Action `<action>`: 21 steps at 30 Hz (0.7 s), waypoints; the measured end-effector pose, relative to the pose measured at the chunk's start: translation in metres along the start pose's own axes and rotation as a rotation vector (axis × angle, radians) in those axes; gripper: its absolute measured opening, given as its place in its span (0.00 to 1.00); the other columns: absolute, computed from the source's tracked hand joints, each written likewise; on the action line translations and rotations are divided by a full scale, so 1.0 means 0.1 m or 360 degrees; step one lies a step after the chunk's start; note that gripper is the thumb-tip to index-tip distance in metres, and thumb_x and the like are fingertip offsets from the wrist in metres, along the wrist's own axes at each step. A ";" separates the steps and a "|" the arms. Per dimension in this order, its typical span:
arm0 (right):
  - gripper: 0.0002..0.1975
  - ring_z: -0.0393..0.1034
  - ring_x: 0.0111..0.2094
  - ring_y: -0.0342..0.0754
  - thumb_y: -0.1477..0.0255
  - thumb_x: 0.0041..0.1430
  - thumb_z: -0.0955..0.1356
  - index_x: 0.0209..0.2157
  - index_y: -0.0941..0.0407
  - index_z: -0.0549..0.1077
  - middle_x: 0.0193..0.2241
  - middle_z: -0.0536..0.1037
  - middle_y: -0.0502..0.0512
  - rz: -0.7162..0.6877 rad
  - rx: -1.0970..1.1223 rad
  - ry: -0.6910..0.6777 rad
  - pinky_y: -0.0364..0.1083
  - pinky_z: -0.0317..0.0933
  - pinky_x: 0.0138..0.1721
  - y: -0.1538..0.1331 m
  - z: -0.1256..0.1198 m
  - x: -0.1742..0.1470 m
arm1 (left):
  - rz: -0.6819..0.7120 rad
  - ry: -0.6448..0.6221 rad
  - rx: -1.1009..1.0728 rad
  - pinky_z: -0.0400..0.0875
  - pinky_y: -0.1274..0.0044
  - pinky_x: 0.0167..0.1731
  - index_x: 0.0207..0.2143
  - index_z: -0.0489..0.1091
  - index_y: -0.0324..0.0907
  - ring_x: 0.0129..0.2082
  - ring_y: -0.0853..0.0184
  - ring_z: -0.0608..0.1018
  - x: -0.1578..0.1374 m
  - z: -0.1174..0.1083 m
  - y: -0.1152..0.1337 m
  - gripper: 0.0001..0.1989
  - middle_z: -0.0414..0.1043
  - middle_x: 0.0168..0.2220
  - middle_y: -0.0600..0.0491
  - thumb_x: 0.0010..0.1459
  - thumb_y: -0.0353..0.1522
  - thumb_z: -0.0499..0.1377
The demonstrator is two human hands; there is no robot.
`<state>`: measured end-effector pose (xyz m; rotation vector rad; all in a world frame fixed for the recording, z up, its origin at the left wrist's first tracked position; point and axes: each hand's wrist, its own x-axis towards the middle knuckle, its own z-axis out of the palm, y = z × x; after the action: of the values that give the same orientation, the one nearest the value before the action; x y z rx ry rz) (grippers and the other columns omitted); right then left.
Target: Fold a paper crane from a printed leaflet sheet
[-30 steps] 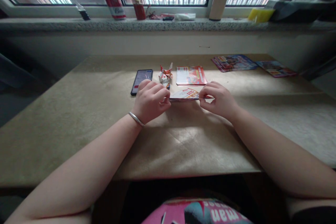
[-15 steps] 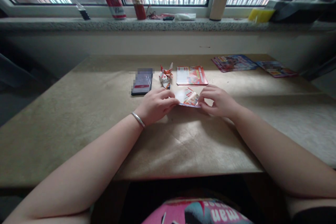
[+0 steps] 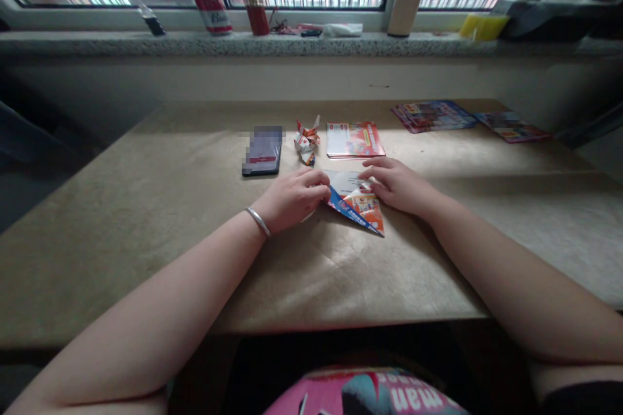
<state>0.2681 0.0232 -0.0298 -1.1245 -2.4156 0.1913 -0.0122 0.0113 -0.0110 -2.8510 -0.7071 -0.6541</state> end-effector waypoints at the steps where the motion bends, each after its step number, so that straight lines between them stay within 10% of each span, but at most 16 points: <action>1: 0.14 0.66 0.56 0.56 0.74 0.60 0.64 0.45 0.53 0.77 0.52 0.72 0.62 0.0006 -0.0006 0.0001 0.58 0.63 0.56 0.00 0.00 0.00 | -0.0021 -0.0034 -0.0027 0.70 0.76 0.41 0.35 0.73 0.43 0.40 0.67 0.72 0.00 0.00 -0.01 0.11 0.73 0.41 0.51 0.58 0.23 0.53; 11: 0.12 0.71 0.49 0.53 0.76 0.58 0.65 0.41 0.54 0.77 0.49 0.75 0.60 -0.0004 0.0056 -0.0011 0.55 0.66 0.51 -0.03 -0.03 0.01 | -0.0172 -0.0252 0.0028 0.67 0.67 0.52 0.46 0.75 0.47 0.48 0.63 0.74 -0.03 0.05 -0.08 0.17 0.76 0.49 0.52 0.61 0.26 0.51; 21: 0.09 0.72 0.43 0.49 0.73 0.58 0.66 0.39 0.54 0.78 0.42 0.76 0.58 -0.0136 0.0189 -0.0074 0.50 0.67 0.47 -0.12 -0.07 0.01 | -0.0520 -0.0543 0.0241 0.50 0.57 0.62 0.63 0.60 0.47 0.63 0.53 0.61 -0.02 0.02 0.12 0.30 0.58 0.65 0.47 0.64 0.51 0.48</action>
<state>0.2625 0.0157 -0.0198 -0.9723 -2.4520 0.3317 -0.0077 0.0003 -0.0139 -2.7545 -1.2330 -0.1319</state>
